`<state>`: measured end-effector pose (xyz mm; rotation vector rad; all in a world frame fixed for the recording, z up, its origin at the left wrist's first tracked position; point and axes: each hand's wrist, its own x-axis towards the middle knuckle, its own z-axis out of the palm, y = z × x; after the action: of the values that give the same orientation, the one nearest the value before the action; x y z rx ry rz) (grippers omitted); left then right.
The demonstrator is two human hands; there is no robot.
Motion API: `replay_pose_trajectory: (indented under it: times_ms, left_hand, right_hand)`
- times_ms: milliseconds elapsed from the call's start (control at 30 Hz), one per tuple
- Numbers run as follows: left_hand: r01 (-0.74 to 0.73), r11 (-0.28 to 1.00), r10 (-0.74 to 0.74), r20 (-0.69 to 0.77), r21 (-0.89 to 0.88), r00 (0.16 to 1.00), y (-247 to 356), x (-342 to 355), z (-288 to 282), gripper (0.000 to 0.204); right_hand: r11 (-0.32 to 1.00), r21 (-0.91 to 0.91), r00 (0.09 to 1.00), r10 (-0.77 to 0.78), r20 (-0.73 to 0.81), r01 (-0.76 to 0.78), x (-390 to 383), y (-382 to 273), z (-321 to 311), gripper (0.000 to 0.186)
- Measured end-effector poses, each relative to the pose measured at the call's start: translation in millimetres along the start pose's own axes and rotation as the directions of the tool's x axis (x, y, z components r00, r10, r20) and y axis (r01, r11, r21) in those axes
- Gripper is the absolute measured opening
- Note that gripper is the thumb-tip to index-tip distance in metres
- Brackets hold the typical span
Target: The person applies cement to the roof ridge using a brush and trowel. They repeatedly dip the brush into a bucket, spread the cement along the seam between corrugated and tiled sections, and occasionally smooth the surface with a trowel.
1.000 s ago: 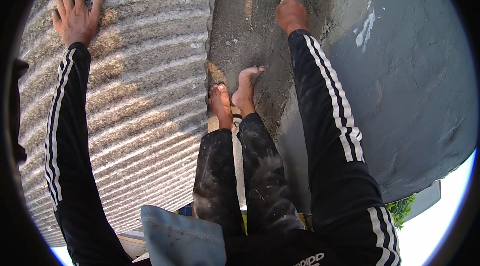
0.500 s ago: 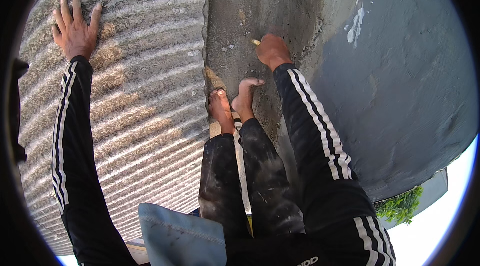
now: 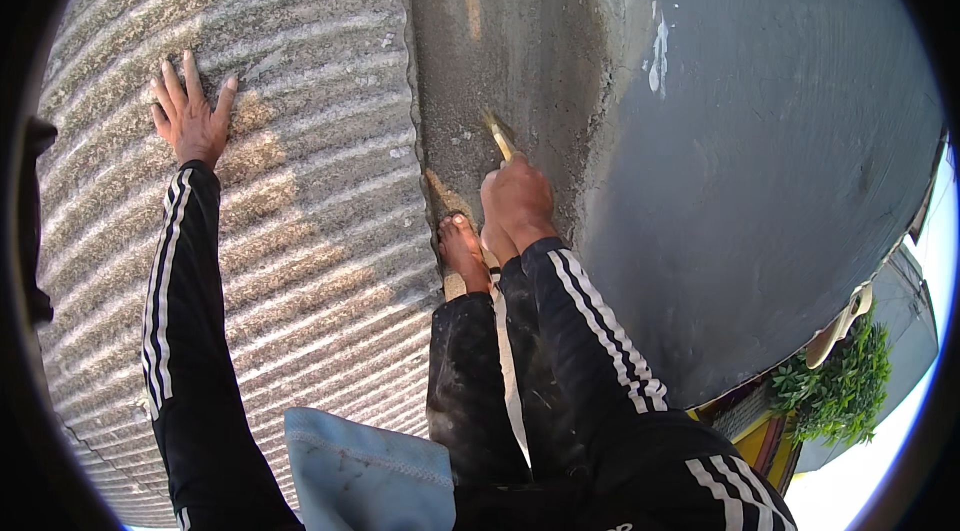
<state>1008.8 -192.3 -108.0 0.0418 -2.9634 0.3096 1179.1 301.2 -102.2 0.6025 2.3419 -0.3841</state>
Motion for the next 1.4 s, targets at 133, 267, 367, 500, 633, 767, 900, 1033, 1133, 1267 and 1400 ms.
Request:
replay_pose_trajectory:
  times_ms: [133, 267, 367, 500, 633, 767, 900, 1033, 1133, 1267, 1400]
  left_hand:
    - [0.095, 0.995, -0.087, 0.307, -0.012, 0.948, 35, -9, -60, 0.076]
    - [0.626, 0.634, 0.098, 0.850, -0.454, 0.517, 149, -61, -160, 0.063]
    - [0.957, -0.171, 0.513, 0.808, -0.234, 0.289, 236, -107, -234, 0.072]
    - [0.823, -0.566, 0.588, 0.676, -0.049, 0.444, 288, -128, -288, 0.055]
    - [0.879, -0.476, 0.572, 0.753, -0.016, 0.324, 292, -125, -300, 0.042]
    - [0.965, -0.245, 0.273, 0.962, 0.088, -0.018, 261, -113, -286, 0.033]
    - [0.965, 0.195, 0.140, 0.979, -0.173, 0.148, 217, -98, -259, 0.041]
    - [0.945, 0.322, 0.113, 0.993, -0.061, 0.026, 182, -66, -266, 0.061]
    - [0.941, 0.303, 0.212, 0.973, -0.150, 0.087, 165, -65, -304, 0.048]
    - [0.875, 0.371, 0.260, 0.939, -0.311, 0.224, 158, -64, -357, 0.037]
    - [0.855, 0.493, 0.259, 0.965, -0.164, 0.036, 150, -51, -393, 0.032]
  right_hand:
    - [0.850, 0.527, 0.997, 0.039, -0.062, 0.000, -61, -18, -40, 0.029]
    - [0.488, 0.869, 0.997, -0.050, -0.061, 0.078, -89, -44, -84, 0.028]
    - [0.141, 0.976, 0.985, -0.034, 0.172, -0.165, -129, -34, -94, 0.028]
    - [0.180, 0.969, 0.971, -0.139, 0.195, -0.169, -181, -21, -104, 0.025]
    - [0.665, 0.701, 0.963, -0.232, -0.134, 0.258, -215, -22, -136, 0.028]
    - [0.829, 0.481, 0.880, -0.426, 0.213, 0.285, -260, -12, -191, 0.033]
    - [0.707, 0.569, 0.845, -0.534, 0.040, 0.420, -305, 8, -244, 0.028]
    - [0.685, 0.595, 0.884, -0.457, -0.099, 0.421, -340, 51, -275, 0.022]
    - [0.718, 0.613, 0.944, -0.239, -0.227, 0.329, -364, 98, -278, 0.022]
    - [0.716, 0.690, 0.918, 0.198, -0.345, 0.105, -402, 160, -264, 0.028]
    - [0.793, 0.598, 0.793, 0.435, -0.426, -0.113, -437, 205, -232, 0.055]
